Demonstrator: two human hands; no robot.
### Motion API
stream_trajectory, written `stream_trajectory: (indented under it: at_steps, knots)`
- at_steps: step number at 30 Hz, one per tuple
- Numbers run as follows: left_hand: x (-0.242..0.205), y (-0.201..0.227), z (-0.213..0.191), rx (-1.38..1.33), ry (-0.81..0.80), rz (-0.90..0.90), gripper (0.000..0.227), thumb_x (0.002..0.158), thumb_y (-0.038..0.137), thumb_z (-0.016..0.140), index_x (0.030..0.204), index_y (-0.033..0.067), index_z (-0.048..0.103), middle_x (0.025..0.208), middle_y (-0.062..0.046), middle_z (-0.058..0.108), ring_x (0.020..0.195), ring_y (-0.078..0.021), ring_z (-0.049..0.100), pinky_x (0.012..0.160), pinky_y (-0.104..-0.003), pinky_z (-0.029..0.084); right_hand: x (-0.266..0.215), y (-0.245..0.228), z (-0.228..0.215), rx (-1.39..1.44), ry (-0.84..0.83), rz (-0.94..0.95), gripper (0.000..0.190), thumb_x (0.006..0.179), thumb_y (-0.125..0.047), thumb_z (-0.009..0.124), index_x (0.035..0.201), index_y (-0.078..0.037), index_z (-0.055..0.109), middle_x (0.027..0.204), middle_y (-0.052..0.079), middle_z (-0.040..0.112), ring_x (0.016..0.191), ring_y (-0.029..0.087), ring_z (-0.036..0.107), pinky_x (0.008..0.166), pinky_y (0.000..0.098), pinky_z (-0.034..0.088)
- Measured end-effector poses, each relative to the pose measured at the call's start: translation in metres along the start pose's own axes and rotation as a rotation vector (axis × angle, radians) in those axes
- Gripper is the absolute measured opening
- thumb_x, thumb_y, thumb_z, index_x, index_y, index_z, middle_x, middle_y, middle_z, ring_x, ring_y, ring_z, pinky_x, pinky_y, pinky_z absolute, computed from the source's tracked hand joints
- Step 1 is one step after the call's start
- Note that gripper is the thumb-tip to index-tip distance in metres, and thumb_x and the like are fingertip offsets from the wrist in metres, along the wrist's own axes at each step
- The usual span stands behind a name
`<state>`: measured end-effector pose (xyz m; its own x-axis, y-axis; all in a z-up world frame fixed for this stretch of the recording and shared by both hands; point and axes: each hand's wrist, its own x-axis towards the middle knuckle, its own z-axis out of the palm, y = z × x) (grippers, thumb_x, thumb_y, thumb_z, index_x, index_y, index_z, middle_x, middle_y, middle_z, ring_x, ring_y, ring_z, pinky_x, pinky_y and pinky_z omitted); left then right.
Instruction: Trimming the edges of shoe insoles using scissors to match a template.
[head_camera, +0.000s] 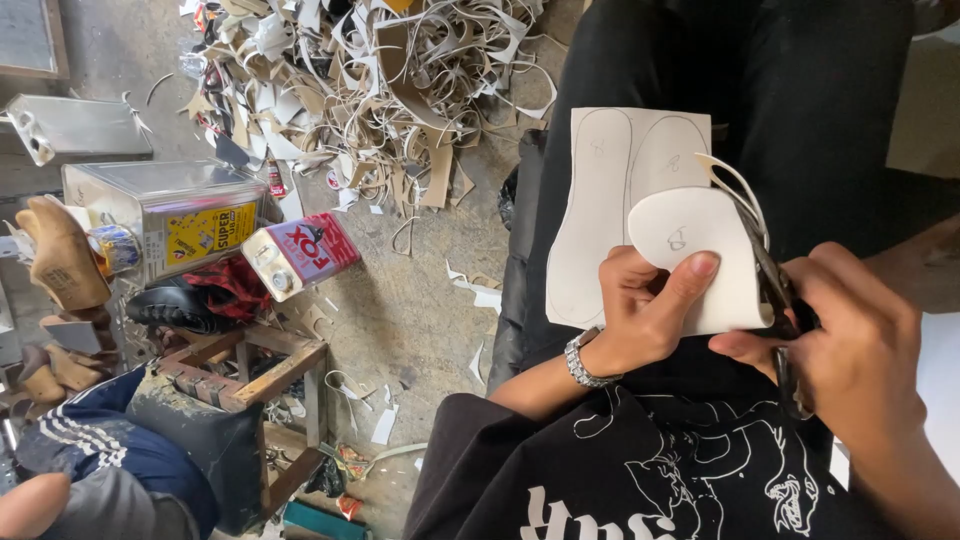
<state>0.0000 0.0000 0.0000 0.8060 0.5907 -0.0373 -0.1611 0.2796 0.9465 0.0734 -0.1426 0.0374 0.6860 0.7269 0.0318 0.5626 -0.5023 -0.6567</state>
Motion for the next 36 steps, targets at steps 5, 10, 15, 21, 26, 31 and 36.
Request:
stream_trajectory:
  at_steps: [5,10,15,21,26,31,36]
  knots:
    - [0.001,-0.001,-0.001,0.009,-0.015,0.019,0.039,0.102,0.029,0.059,0.068,0.0164,0.046,0.063,0.010,0.038,0.057,-0.0054,0.031,0.053,-0.023,0.022,-0.002,0.003,-0.001,-0.018,-0.003,0.016,0.070,0.074,-0.066,0.064,0.078,0.003,0.055,0.078,0.007,0.046,0.064,0.020,0.046,0.060,0.0347,0.037]
    - [-0.002,-0.005,-0.002,0.029,-0.031,0.023,0.033,0.103,0.030,0.060,0.075,0.0148,0.053,0.064,0.010,0.043,0.058,-0.0059,0.034,0.052,-0.024,0.024,-0.001,0.007,-0.002,-0.013,-0.032,0.014,0.068,0.075,-0.065,0.065,0.080,0.002,0.053,0.079,0.008,0.043,0.064,0.022,0.044,0.063,0.0372,0.036]
    - [0.001,0.001,0.000,0.028,-0.038,-0.003,0.039,0.102,0.033,0.058,0.069,0.0162,0.046,0.062,0.010,0.037,0.056,-0.0058,0.029,0.051,-0.025,0.019,-0.003,0.009,0.000,0.034,-0.004,0.012,0.070,0.073,-0.064,0.063,0.078,0.004,0.051,0.077,0.009,0.040,0.062,0.021,0.039,0.060,0.0366,0.032]
    - [-0.002,-0.006,-0.001,0.107,-0.052,0.025,0.037,0.103,0.032,0.059,0.070,0.0166,0.050,0.059,0.010,0.038,0.052,-0.0059,0.029,0.049,-0.025,0.018,-0.005,0.010,0.000,0.036,-0.002,0.110,0.075,0.067,-0.068,0.069,0.086,0.003,0.056,0.084,0.009,0.046,0.068,0.021,0.045,0.064,0.0362,0.035]
    - [-0.003,-0.007,0.000,0.111,-0.055,0.017,0.036,0.103,0.032,0.059,0.072,0.0158,0.051,0.060,0.009,0.039,0.054,-0.0062,0.029,0.051,-0.025,0.018,-0.004,0.015,0.001,-0.009,0.017,0.048,0.078,0.069,-0.072,0.060,0.083,0.004,0.053,0.083,0.010,0.045,0.065,0.023,0.044,0.061,0.0377,0.035]
    - [0.000,-0.005,-0.002,0.098,-0.061,-0.007,0.036,0.103,0.034,0.059,0.072,0.0162,0.053,0.059,0.009,0.039,0.053,-0.0056,0.029,0.050,-0.024,0.018,-0.002,0.017,0.002,0.023,0.059,-0.016,0.076,0.073,-0.071,0.055,0.072,0.003,0.042,0.073,0.010,0.037,0.059,0.024,0.035,0.057,0.0388,0.028]
    - [0.008,-0.004,-0.008,0.190,0.059,0.026,0.041,0.101,0.028,0.059,0.066,0.0165,0.041,0.059,0.010,0.032,0.055,-0.0056,0.025,0.052,-0.026,0.018,0.003,0.023,-0.001,0.230,0.021,0.064,0.064,0.078,-0.059,0.056,0.089,0.003,0.060,0.076,0.009,0.048,0.061,0.018,0.047,0.063,0.0317,0.038]
